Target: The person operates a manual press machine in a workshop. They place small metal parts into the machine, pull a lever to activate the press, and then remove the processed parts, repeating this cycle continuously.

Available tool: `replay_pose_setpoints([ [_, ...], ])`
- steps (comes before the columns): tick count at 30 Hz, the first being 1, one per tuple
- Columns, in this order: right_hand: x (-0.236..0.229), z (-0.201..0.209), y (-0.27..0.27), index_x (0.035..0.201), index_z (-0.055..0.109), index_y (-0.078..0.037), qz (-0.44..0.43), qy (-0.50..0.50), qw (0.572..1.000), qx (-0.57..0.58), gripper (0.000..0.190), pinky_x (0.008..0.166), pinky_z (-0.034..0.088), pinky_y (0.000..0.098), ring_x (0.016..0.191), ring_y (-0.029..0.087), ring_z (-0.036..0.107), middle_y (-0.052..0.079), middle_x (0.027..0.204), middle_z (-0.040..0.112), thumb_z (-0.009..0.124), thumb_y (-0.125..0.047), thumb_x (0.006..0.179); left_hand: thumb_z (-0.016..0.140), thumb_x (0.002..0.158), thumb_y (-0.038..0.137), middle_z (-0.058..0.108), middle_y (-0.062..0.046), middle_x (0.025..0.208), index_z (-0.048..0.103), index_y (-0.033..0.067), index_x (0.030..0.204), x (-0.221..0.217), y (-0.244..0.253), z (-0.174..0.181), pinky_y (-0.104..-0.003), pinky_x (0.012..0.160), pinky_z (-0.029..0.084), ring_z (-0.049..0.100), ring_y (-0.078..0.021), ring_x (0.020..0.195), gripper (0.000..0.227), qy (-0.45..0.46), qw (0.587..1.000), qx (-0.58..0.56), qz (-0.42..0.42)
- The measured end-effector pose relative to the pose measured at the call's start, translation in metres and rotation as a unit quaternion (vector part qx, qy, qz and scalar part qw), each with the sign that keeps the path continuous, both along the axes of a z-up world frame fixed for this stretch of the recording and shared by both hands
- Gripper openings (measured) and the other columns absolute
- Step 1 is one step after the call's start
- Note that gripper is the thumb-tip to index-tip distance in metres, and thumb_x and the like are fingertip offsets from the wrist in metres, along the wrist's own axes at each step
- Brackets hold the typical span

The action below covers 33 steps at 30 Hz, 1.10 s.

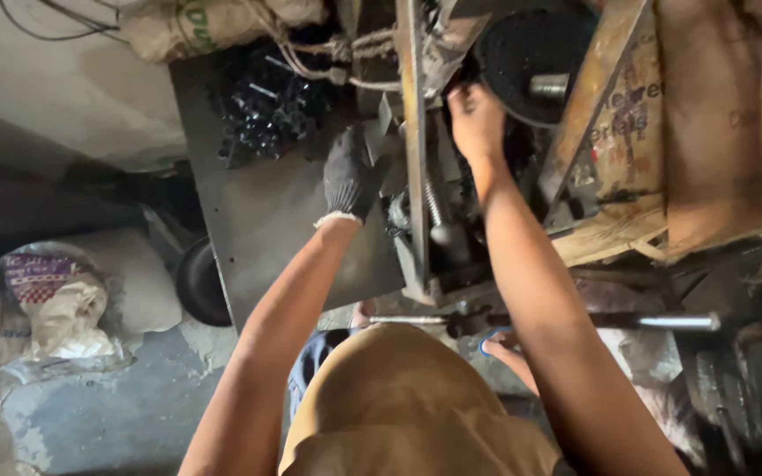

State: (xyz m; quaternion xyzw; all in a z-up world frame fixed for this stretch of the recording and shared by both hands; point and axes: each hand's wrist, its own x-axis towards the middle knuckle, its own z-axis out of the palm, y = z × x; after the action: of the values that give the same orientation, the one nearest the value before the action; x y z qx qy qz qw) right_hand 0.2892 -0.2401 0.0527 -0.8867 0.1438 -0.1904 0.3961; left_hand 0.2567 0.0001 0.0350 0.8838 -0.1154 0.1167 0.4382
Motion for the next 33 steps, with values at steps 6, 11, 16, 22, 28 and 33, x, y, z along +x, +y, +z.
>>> replay_pose_setpoints([
  [6, 0.011, -0.083, -0.042, 0.111, 0.074, 0.002, 0.065, 0.11, 0.984, 0.127, 0.031, 0.075, 0.052, 0.0335, 0.08, 0.017, 0.067, 0.011, 0.091, 0.076, 0.067, -0.027, 0.102, 0.082, 0.071, 0.041, 0.063, -0.024, 0.115, 0.058, 0.0075, 0.125, 0.053, -0.043, 0.009, -0.053, 0.089, 0.05, 0.062, -0.0453, 0.106, 0.069, 0.197, 0.974, -0.008, 0.109],
  [11, 0.019, -0.103, -0.051, 0.107, 0.077, 0.0, 0.12, 0.149, 0.945, 0.265, 0.027, 0.078, 0.055, 0.032, 0.084, 0.015, 0.068, 0.006, 0.095, 0.076, 0.067, -0.024, 0.098, 0.076, 0.079, 0.033, 0.066, -0.021, 0.113, 0.06, 0.0076, 0.117, 0.073, -0.051, -0.002, -0.054, 0.086, 0.053, 0.064, -0.044, 0.105, 0.048, 0.186, 0.976, 0.047, 0.107],
  [16, -0.007, -0.009, -0.012, 0.103, 0.075, -0.003, -0.031, -0.099, 0.989, 0.108, 0.018, 0.071, 0.055, 0.0269, 0.08, 0.011, 0.071, 0.005, 0.089, 0.075, 0.07, -0.019, 0.098, 0.076, 0.08, 0.031, 0.064, -0.022, 0.114, 0.06, 0.0067, 0.116, 0.065, -0.033, 0.0, -0.054, 0.084, 0.054, 0.065, -0.0431, 0.102, 0.047, 0.174, 0.975, 0.056, 0.123],
  [22, -0.188, 0.167, 0.143, 0.081, 0.046, -0.011, 0.346, -0.133, 0.749, 0.549, 0.054, 0.056, 0.036, 0.0333, 0.063, 0.016, 0.045, 0.002, 0.065, 0.044, 0.052, -0.059, 0.107, 0.08, 0.07, 0.026, 0.061, -0.024, 0.121, 0.057, 0.0022, 0.127, -0.009, 0.03, 0.012, -0.051, 0.085, 0.053, 0.063, -0.0448, 0.105, 0.066, 0.121, 0.988, -0.025, 0.093],
  [28, -0.192, 0.243, 0.236, 0.092, 0.055, -0.001, 0.693, 0.01, 0.353, 0.629, 0.044, 0.054, 0.041, 0.0418, 0.057, 0.024, 0.056, 0.007, 0.066, 0.056, 0.059, -0.044, 0.103, 0.082, 0.071, 0.022, 0.065, -0.019, 0.117, 0.06, 0.0078, 0.126, -0.067, 0.11, 0.012, -0.046, 0.088, 0.055, 0.066, -0.0397, 0.103, 0.061, 0.05, 0.996, -0.045, 0.052],
  [33, -0.205, 0.256, 0.242, 0.089, 0.055, -0.005, 0.695, -0.003, 0.324, 0.642, 0.041, 0.053, 0.04, 0.0404, 0.056, 0.023, 0.055, 0.005, 0.065, 0.055, 0.062, -0.044, 0.1, 0.084, 0.073, 0.025, 0.064, -0.02, 0.118, 0.058, 0.0059, 0.128, -0.126, 0.165, 0.005, -0.045, 0.085, 0.055, 0.066, -0.0354, 0.097, 0.064, 0.071, 0.996, -0.03, 0.041],
])
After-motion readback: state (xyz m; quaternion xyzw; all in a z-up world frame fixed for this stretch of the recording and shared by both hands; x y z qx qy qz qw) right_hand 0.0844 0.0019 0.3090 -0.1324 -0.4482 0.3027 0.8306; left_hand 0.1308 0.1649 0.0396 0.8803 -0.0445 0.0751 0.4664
